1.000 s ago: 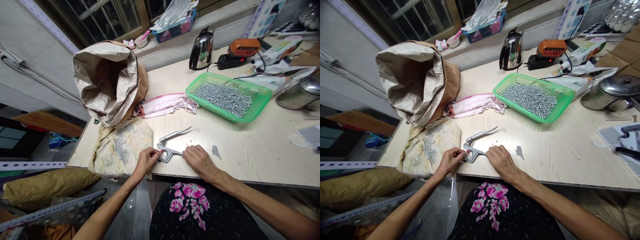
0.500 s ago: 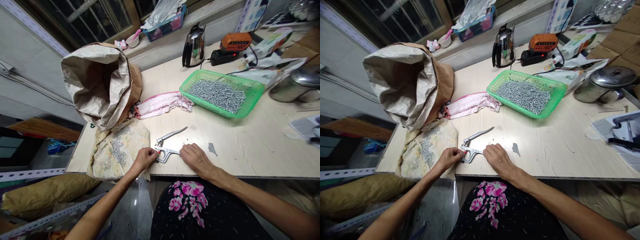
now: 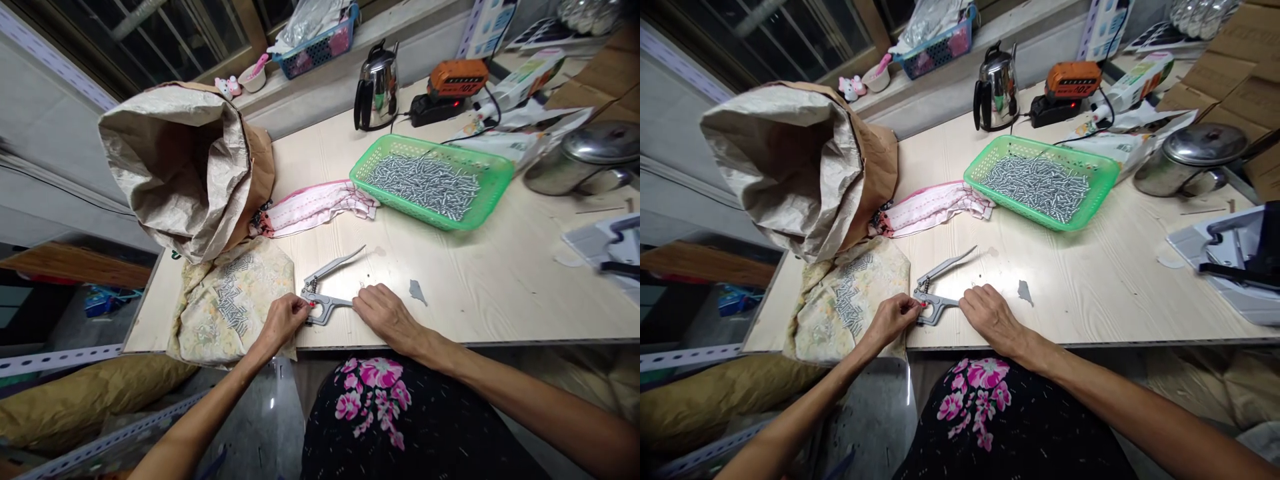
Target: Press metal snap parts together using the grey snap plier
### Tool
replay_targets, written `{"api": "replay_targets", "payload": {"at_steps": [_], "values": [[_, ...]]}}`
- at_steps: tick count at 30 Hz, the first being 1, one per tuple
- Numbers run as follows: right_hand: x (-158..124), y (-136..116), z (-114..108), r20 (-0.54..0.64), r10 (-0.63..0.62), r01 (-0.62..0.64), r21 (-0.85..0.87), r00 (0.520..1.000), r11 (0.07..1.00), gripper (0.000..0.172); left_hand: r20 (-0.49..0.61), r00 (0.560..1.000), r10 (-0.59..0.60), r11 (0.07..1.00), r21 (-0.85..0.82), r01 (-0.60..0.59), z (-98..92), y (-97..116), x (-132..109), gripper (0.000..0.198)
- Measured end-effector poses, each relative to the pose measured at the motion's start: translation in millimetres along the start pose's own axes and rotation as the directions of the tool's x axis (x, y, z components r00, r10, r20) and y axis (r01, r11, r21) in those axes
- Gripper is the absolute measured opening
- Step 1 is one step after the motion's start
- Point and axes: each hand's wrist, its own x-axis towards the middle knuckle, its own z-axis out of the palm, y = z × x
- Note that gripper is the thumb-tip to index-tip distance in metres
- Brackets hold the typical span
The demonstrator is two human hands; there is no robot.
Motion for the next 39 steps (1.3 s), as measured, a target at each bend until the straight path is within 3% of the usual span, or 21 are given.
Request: {"api": "replay_targets", "payload": {"at_steps": [4,7,13,20,25,27,31,39], "values": [[3.9,-0.9,-4.5,-0.051,-0.041,0.040,-0.033,0.998,0.999,0.026,0.080,0.990,-0.119,0.963,-0.235,0.134,3.1,-9.8,-1.8,0.035],[5.5,-0.5,-5.0,-0.084,-0.066,0.063,-0.046,0.994,0.997,0.025,0.053,0.992,-0.118,0.938,-0.323,0.129,7.4,-15.0,-6.1,0.038],[6.0,-0.7,-5.1,-0.078,-0.062,0.058,-0.058,0.995,0.997,0.025,-0.170,0.977,0.127,0.979,-0.139,-0.152,13.9,-14.1,-17.7,0.023],[4.7,-1.3,-1.9,-0.065,-0.035,0.030,-0.068,0.997,0.997,0.026,-0.164,0.983,0.079,0.990,-0.103,-0.096,17.7,-12.2,-18.8,0.022],[5.3,-1.7,-2.2,-0.069,-0.035,0.030,-0.078,0.997,0.996,0.026,-0.219,0.959,0.181,0.982,-0.013,-0.188,17.1,-5.7,-20.9,0.021],[5.2,-1.7,-1.7,-0.064,-0.033,0.028,-0.073,0.997,0.997,0.026,-0.192,0.969,0.153,0.987,-0.013,-0.159,15.5,-5.9,-18.8,0.021],[4.2,-0.8,1.7,-0.027,0.010,-0.011,-0.048,1.000,0.999,0.027,-0.050,0.999,-0.019,0.995,-0.101,0.014,14.0,-13.6,-11.0,0.023],[0.5,-0.4,7.8,0.065,0.064,-0.064,0.001,0.996,0.998,0.024,0.039,0.983,-0.182,0.953,-0.239,0.186,17.9,-20.3,-7.2,0.030]]}}
